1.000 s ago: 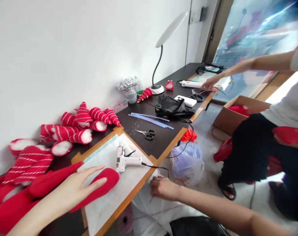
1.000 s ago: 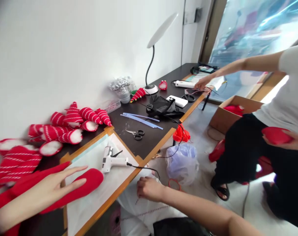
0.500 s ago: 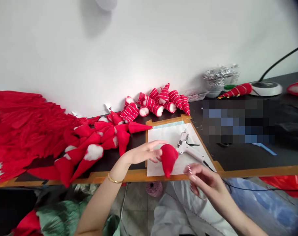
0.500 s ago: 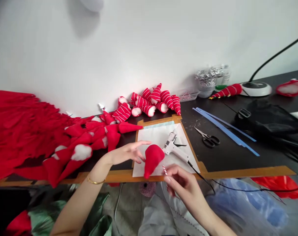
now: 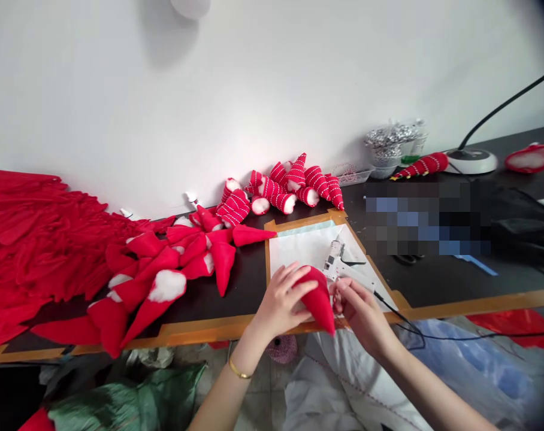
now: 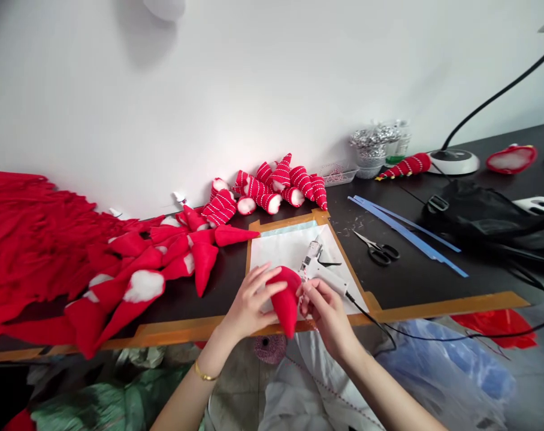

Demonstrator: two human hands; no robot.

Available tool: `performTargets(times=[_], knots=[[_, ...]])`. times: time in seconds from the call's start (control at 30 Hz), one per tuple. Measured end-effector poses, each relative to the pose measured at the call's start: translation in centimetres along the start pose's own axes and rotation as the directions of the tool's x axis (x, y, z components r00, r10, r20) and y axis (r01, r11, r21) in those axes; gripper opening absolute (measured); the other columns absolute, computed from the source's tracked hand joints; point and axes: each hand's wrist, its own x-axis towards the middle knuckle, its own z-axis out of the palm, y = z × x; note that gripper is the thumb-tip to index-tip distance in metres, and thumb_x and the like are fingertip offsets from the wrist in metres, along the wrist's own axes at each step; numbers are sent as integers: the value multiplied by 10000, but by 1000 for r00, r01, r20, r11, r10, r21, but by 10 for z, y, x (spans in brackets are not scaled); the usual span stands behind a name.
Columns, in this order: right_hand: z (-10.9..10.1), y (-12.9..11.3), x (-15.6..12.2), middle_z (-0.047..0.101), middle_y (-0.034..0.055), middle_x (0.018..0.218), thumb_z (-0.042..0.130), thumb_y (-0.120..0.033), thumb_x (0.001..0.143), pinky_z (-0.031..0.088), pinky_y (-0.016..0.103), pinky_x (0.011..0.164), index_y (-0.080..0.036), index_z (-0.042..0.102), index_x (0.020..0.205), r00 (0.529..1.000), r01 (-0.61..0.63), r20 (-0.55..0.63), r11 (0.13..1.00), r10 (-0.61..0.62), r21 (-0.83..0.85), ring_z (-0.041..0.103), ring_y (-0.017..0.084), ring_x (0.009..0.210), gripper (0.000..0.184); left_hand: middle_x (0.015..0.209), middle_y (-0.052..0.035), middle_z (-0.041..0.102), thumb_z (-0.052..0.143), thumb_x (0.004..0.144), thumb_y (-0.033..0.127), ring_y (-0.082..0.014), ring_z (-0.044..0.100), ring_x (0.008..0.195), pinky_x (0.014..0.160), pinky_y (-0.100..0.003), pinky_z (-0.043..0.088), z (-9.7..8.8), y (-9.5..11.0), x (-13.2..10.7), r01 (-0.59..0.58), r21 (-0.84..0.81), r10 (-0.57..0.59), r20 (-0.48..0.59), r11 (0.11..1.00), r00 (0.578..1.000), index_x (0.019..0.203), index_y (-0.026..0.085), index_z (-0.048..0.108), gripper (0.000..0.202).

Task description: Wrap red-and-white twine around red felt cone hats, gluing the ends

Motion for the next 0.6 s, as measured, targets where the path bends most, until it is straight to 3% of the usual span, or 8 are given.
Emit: performTargets(times=[0.03,0.1,0.17,0.27,0.33,0.4,0.47,0.6], knots=[[0,-3,1,570,-22,652,770,-504,836,407,227,541,-184,654,772,999,40,-15,999,-40,7,493,108,556,347,1368,-130,632,726,853,314,-333,544,1331,1132,-544,421,-1,-1,6,113,-122,-120,-53,986,991,1265,254,623,429],[-2,-6,3,587,-14,697,757,-485,853,412,232,543,-191,651,766,996,85,-29,996,-84,12,494,108,559,324,1206,-122,698,662,898,404,-294,663,1145,1017,-466,520,-3,-2,15,322,-375,-383,-99,869,918,1255,207,570,418],[-3,-6,5,632,11,770,730,-490,874,434,240,569,-198,659,782,994,104,-30,993,-106,-51,537,126,612,315,1088,-90,712,616,924,430,-253,699,1007,913,-395,562,-3,-2,23,400,-535,-501,-53,745,864,1207,189,546,379],[-4,-3,4,705,104,1167,710,-520,882,510,325,847,-198,672,772,982,172,-32,945,-188,-278,644,244,1031,343,1127,-89,702,631,900,376,-248,690,1031,904,-380,561,-4,-2,28,371,-614,-424,65,697,903,1196,201,536,357],[-2,-2,1,626,117,1408,695,-535,889,427,418,1064,-200,665,758,973,221,16,900,-232,-376,548,315,1299,361,1303,-117,651,616,874,265,-269,632,1199,1018,-422,512,-4,-2,28,315,-594,-327,91,741,941,1258,216,542,395],[3,-1,-3,626,123,1430,682,-558,889,363,471,1136,-204,657,755,970,241,78,884,-230,-401,530,337,1345,379,1491,-115,528,581,827,162,-282,490,1389,1163,-462,383,-1,-1,27,257,-535,-284,32,805,958,1296,228,566,474],[8,2,-6,672,132,1371,684,-583,874,365,481,1140,-205,662,755,972,235,103,880,-211,-412,559,339,1320,398,1568,-96,447,532,817,132,-278,391,1467,1221,-470,295,8,2,24,246,-503,-328,-80,828,941,1319,232,570,513],[13,16,-5,702,133,1326,688,-595,865,394,472,1119,-203,676,762,982,188,80,905,-170,-381,575,337,1304,406,1563,-126,414,424,954,274,-267,400,1457,1178,-453,367,34,15,18,216,-583,-465,-320,784,825,1465,239,353,517]])
